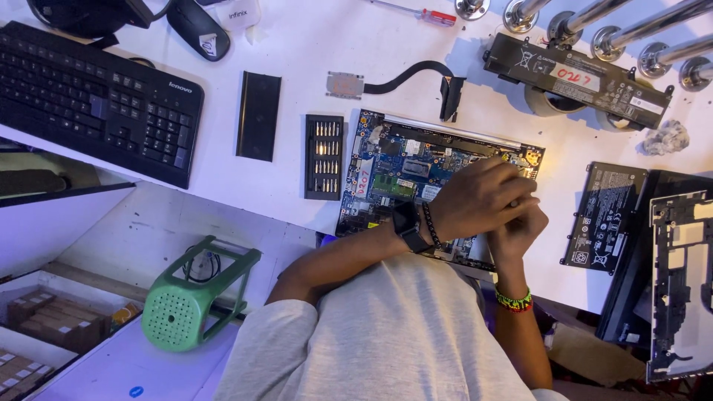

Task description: Disassembling a laptop by removing the battery, cooling fan, and disconnecting internal cables

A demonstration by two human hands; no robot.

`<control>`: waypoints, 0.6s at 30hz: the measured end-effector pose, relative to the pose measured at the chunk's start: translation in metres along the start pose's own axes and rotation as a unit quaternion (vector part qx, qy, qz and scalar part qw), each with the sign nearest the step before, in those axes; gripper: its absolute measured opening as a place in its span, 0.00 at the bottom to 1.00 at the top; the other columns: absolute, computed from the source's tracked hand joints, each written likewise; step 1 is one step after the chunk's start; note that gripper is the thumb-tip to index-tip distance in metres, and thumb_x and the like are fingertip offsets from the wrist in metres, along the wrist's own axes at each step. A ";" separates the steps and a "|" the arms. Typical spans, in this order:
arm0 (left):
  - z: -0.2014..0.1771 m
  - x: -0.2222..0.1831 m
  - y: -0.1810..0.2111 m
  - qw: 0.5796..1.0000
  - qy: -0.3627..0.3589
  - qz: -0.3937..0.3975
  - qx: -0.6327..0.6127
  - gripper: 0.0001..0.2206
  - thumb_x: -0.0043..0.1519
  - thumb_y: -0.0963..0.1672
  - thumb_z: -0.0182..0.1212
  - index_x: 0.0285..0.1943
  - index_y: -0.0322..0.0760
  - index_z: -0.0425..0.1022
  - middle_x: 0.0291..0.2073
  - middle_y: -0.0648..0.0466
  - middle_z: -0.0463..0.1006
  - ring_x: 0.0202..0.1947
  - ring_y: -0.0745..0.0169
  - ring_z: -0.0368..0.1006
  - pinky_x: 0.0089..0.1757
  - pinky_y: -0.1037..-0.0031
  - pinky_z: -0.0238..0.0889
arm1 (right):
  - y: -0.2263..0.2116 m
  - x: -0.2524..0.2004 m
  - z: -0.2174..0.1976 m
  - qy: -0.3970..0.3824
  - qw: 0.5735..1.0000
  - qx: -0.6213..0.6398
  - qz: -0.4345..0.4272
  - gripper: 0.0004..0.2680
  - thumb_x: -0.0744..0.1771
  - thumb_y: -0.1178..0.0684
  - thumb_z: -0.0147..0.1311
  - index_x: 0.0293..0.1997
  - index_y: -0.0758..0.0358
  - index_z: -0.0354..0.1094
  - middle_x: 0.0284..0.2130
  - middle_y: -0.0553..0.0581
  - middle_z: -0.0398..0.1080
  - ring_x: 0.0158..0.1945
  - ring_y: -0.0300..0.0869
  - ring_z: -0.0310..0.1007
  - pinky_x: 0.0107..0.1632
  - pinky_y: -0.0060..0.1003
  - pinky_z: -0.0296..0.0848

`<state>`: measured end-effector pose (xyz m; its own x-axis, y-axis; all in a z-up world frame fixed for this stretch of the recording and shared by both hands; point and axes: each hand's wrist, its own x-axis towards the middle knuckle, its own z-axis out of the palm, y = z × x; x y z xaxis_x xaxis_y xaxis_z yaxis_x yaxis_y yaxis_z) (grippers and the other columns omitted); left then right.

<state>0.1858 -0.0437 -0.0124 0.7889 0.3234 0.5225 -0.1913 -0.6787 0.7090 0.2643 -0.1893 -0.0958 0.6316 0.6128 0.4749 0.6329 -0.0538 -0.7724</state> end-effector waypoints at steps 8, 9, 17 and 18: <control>-0.043 -0.002 0.005 0.988 -0.110 0.000 -0.104 0.09 0.65 0.38 0.61 0.53 0.29 0.77 0.47 0.35 0.80 0.46 0.36 0.81 0.49 0.57 0.77 | 0.048 -0.010 -0.018 -0.112 0.994 -0.006 -0.007 0.03 0.63 0.67 0.53 0.28 0.69 0.67 0.20 0.66 0.67 0.24 0.67 0.60 0.32 0.46 0.62; -0.041 -0.006 0.001 0.991 -0.102 -0.021 -0.085 0.08 0.66 0.39 0.60 0.51 0.30 0.78 0.42 0.37 0.82 0.42 0.38 0.83 0.46 0.61 0.78 | 0.042 -0.004 -0.017 -0.138 0.990 0.023 0.016 0.05 0.63 0.70 0.51 0.29 0.68 0.68 0.21 0.63 0.69 0.25 0.67 0.59 0.34 0.45 0.66; -0.010 -0.009 -0.005 0.998 -0.020 -0.055 -0.036 0.10 0.66 0.46 0.62 0.51 0.38 0.73 0.32 0.47 0.79 0.29 0.50 0.81 0.31 0.69 0.76 | -0.022 0.008 0.018 -0.008 0.980 0.132 0.150 0.05 0.72 0.60 0.47 0.41 0.72 0.63 0.36 0.58 0.65 0.45 0.38 0.63 0.58 0.41 0.65; -0.003 -0.009 -0.007 0.998 -0.031 -0.046 -0.035 0.10 0.65 0.46 0.62 0.51 0.38 0.73 0.31 0.46 0.79 0.27 0.53 0.81 0.29 0.72 0.75 | -0.014 -0.002 0.027 0.073 0.967 0.109 0.220 0.17 0.78 0.48 0.38 0.37 0.74 0.59 0.37 0.56 0.65 0.49 0.35 0.60 0.69 0.43 0.59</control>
<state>0.1784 -0.0397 -0.0208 0.8391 0.3402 0.4244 -0.1540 -0.5998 0.7852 0.2419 -0.1688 -0.0972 0.8850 0.4492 0.1225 0.1892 -0.1065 -0.9761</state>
